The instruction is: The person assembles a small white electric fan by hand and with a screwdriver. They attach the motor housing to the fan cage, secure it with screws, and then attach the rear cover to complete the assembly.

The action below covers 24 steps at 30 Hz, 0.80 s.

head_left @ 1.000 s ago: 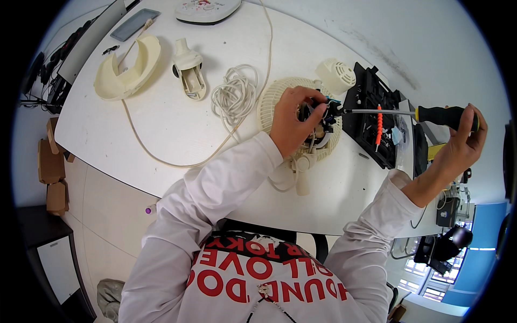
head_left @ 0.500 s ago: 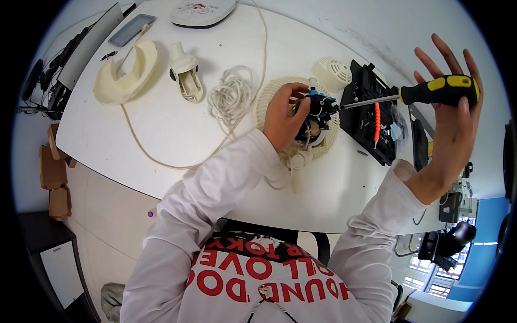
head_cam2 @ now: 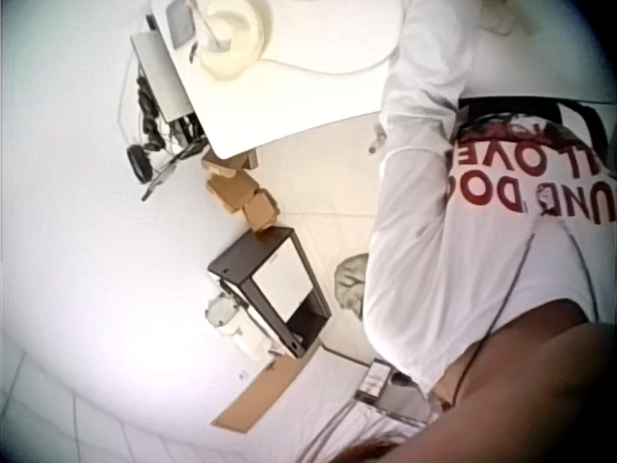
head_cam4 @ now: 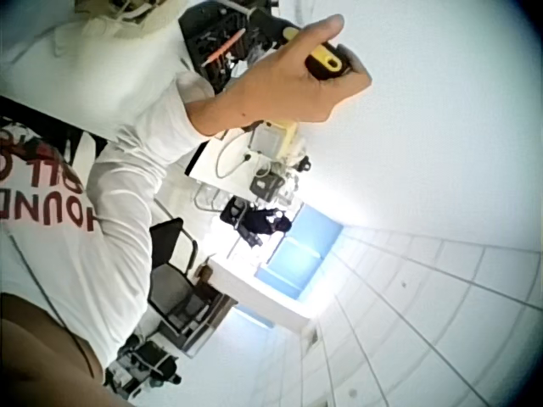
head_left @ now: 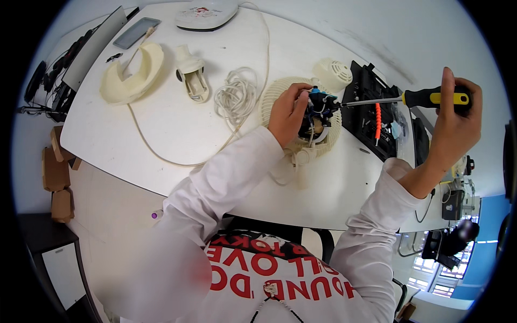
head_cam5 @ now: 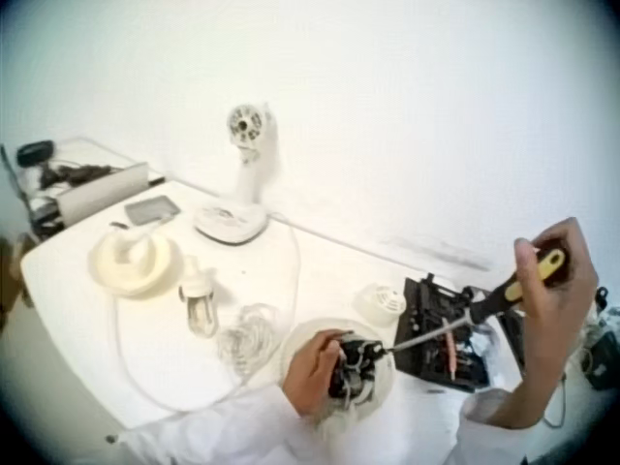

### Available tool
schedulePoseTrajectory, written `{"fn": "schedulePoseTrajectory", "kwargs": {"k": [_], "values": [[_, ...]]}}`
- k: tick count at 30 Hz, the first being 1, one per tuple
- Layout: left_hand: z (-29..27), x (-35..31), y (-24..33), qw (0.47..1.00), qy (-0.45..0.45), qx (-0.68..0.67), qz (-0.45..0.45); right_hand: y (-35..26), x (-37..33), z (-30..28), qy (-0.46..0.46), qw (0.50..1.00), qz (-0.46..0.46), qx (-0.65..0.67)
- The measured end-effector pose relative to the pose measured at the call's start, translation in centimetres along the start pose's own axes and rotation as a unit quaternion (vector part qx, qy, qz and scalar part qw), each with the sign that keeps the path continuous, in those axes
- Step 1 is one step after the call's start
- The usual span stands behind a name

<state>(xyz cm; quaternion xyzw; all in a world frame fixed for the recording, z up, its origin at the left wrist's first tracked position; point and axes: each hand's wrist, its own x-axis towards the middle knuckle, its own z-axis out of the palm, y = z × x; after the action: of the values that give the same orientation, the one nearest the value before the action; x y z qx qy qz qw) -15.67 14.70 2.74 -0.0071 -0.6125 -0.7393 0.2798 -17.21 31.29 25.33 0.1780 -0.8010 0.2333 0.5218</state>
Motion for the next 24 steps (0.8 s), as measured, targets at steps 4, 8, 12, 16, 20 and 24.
{"fn": "schedulePoseTrajectory", "kwargs": {"k": [4,8,12,16,20,24], "values": [[-0.4,0.4,-0.4,0.994,0.006,0.108,0.024,2.8,0.9,-1.7,0.142,0.982,0.001,0.122],[-2.7,1.1,-1.0,0.955,0.024,0.268,0.121,5.9,0.3,-6.2,0.126,0.959,0.098,0.234],[-4.6,2.1,-3.4,0.919,0.030,0.388,0.065,9.1,-1.3,-6.5,-0.043,0.822,0.204,0.530],[-4.5,3.3,-3.4,0.875,-0.015,0.483,-0.034,6.6,-6.6,-1.1,-0.297,0.772,0.322,0.461],[-5.3,6.0,-4.2,0.878,-0.041,0.450,-0.159,6.4,-12.6,1.9,-0.465,0.716,0.382,0.352],[-8.1,8.9,-8.8,0.934,-0.049,0.291,-0.199,3.8,-15.5,2.3,-0.546,0.707,0.308,0.329]]}}
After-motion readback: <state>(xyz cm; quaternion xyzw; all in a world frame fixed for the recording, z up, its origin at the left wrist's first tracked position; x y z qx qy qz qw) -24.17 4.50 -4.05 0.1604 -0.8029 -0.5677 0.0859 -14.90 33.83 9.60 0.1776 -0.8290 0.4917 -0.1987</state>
